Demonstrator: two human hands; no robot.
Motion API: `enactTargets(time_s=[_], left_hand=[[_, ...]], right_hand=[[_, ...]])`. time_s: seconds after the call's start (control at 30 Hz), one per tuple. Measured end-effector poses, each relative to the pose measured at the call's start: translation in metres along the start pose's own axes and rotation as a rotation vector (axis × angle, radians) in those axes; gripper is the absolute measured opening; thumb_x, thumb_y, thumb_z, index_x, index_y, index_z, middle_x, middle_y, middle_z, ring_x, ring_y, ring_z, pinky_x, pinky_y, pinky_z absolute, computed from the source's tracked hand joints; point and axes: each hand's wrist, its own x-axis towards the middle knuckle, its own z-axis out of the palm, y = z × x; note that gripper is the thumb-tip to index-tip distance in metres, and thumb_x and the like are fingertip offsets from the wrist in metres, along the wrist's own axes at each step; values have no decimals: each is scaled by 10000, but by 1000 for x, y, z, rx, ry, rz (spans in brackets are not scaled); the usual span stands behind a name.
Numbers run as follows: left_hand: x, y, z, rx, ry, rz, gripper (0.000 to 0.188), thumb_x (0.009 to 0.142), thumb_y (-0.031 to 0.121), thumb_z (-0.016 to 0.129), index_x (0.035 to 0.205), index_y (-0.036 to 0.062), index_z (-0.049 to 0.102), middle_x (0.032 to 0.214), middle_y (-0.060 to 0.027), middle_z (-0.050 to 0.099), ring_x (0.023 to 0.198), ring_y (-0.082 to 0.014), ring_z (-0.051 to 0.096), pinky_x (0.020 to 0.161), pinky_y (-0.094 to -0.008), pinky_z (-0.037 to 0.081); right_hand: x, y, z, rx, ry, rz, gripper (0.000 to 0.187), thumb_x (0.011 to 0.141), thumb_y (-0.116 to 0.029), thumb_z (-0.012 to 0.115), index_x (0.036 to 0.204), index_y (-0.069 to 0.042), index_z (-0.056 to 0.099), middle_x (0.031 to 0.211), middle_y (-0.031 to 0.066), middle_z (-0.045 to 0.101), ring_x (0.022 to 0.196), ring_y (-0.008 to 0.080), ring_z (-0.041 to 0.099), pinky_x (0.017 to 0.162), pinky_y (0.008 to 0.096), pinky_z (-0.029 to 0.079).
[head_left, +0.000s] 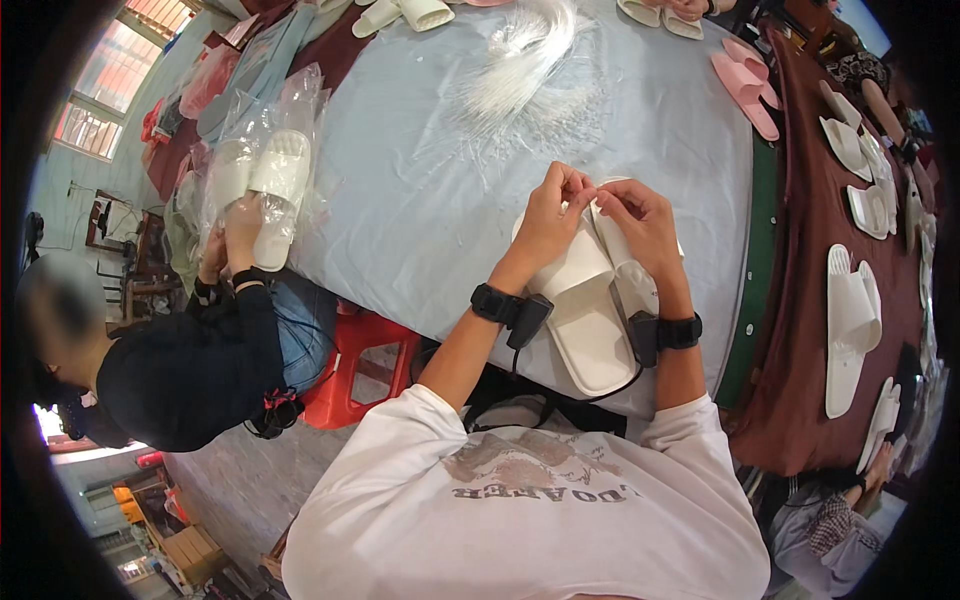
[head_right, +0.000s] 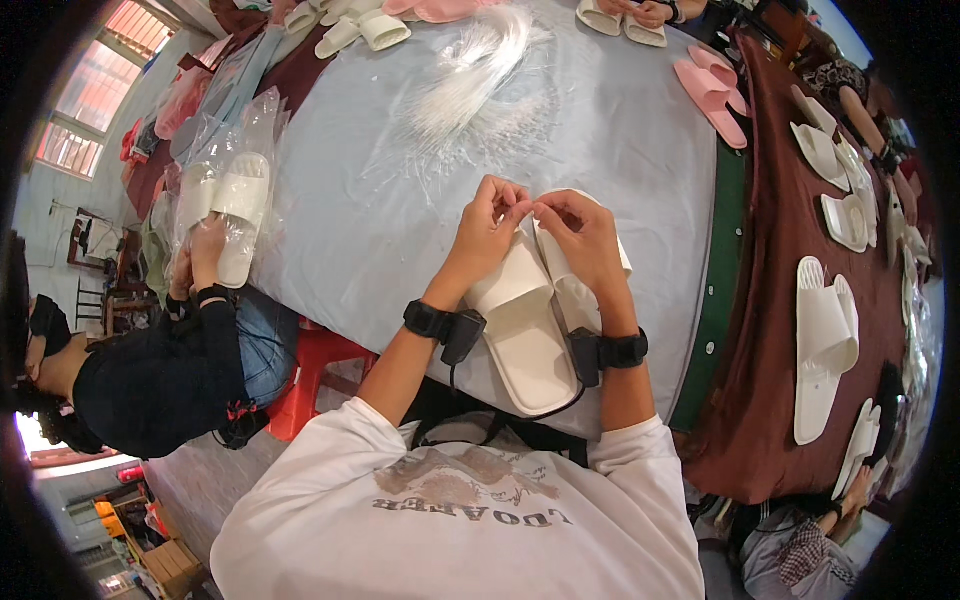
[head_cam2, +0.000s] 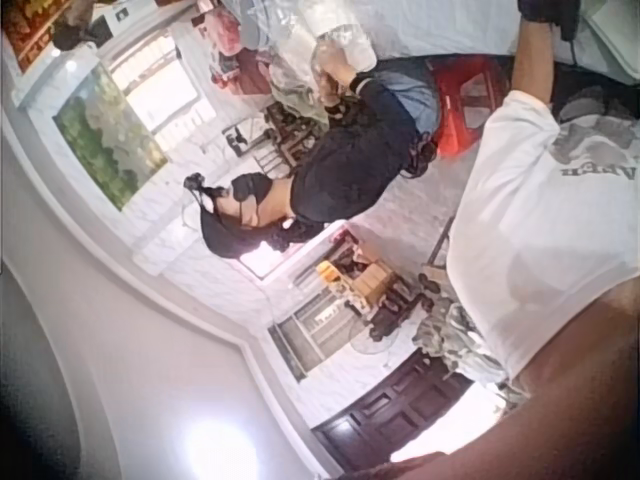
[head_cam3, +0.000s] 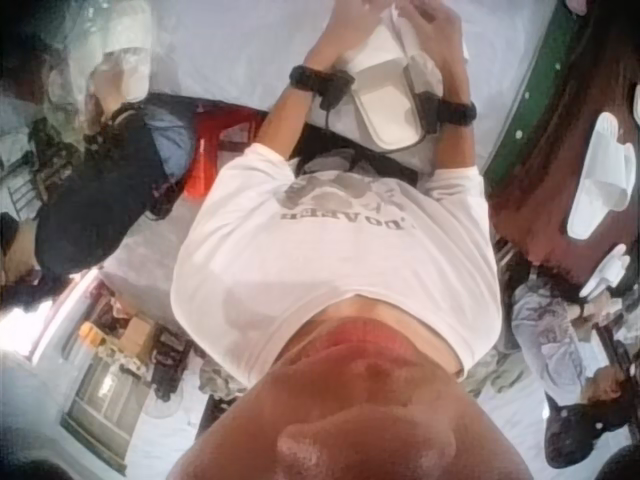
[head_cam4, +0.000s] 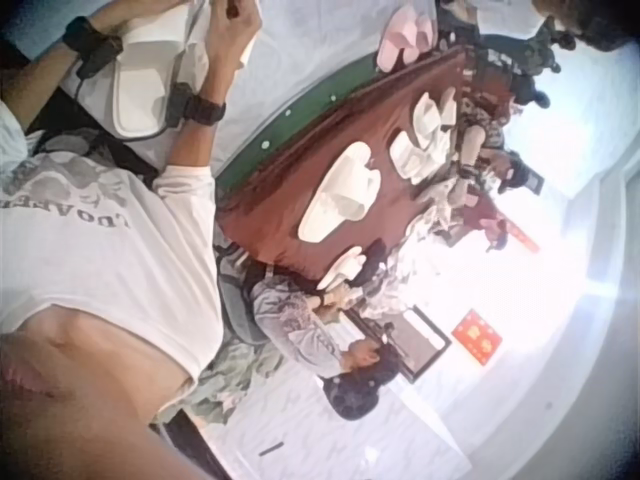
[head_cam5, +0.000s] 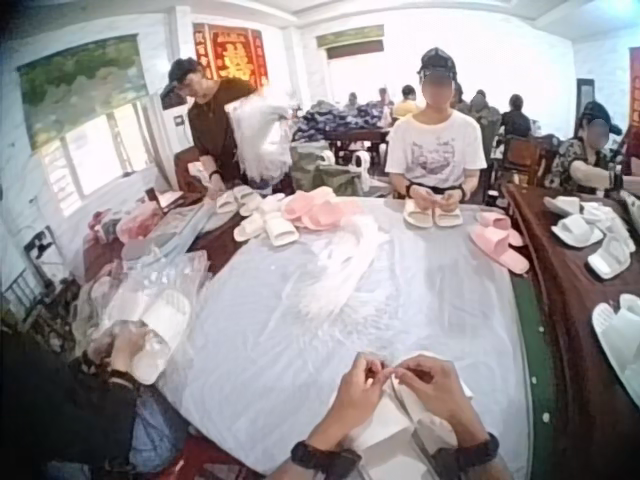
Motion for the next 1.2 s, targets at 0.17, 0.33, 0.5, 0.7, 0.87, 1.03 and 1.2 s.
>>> enactTargets(time_s=[0.17, 0.33, 0.5, 0.7, 0.87, 1.03, 1.2], left_hand=[[-1, 0, 0, 7, 40, 43, 157, 1011, 84, 657, 1036, 22, 515, 992, -77, 654, 896, -140, 609, 850, -304, 521], [-1, 5, -1, 50, 32, 14, 156, 1011, 115, 670, 1103, 33, 574, 1011, -48, 654, 921, -114, 607, 838, -276, 514], [-1, 8, 1, 86, 58, 50, 115, 988, 66, 661, 1077, 20, 605, 950, -69, 658, 843, -156, 610, 799, -316, 511], [-1, 8, -2, 147, 22, 61, 115, 993, 83, 675, 1085, 31, 632, 970, -21, 669, 880, -110, 610, 803, -271, 507], [-1, 6, -1, 116, 25, 56, 115, 989, 78, 679, 1086, 33, 637, 955, -18, 663, 868, -103, 599, 794, -269, 503], [0, 10, 0, 129, 26, 60, 127, 977, 98, 702, 1072, 35, 647, 950, -5, 662, 837, -96, 578, 764, -261, 489], [1, 11, 2, 173, -1, 96, 163, 954, 135, 742, 1078, 51, 677, 900, -2, 666, 751, -95, 519, 699, -258, 456]], right_hand=[[0, 4, 5, 65, 53, -65, 173, 993, -151, 700, 1054, 10, 716, 893, 11, 702, 832, 69, 637, 755, 231, 513], [1, 6, 4, 97, 53, -92, 156, 1003, -141, 685, 1033, 12, 698, 892, 14, 699, 836, 70, 644, 759, 231, 514], [3, 8, 3, 89, 67, -65, 155, 1004, -142, 679, 1023, 11, 697, 892, 15, 700, 822, 69, 641, 746, 231, 510], [3, 7, 4, 112, 70, -65, 169, 1003, -154, 680, 1033, 13, 694, 883, 20, 700, 819, 75, 645, 745, 236, 508], [3, 5, 3, 94, 77, -41, 180, 1008, -163, 675, 1033, 15, 692, 874, 20, 696, 813, 76, 641, 743, 234, 501], [4, 13, 1, 86, 69, -62, 177, 1015, -162, 664, 1029, 12, 690, 863, 9, 683, 790, 66, 614, 720, 230, 488], [2, 14, 2, 74, 50, -87, 165, 1020, -153, 654, 1020, 8, 687, 845, -6, 657, 772, 56, 578, 708, 229, 476]])
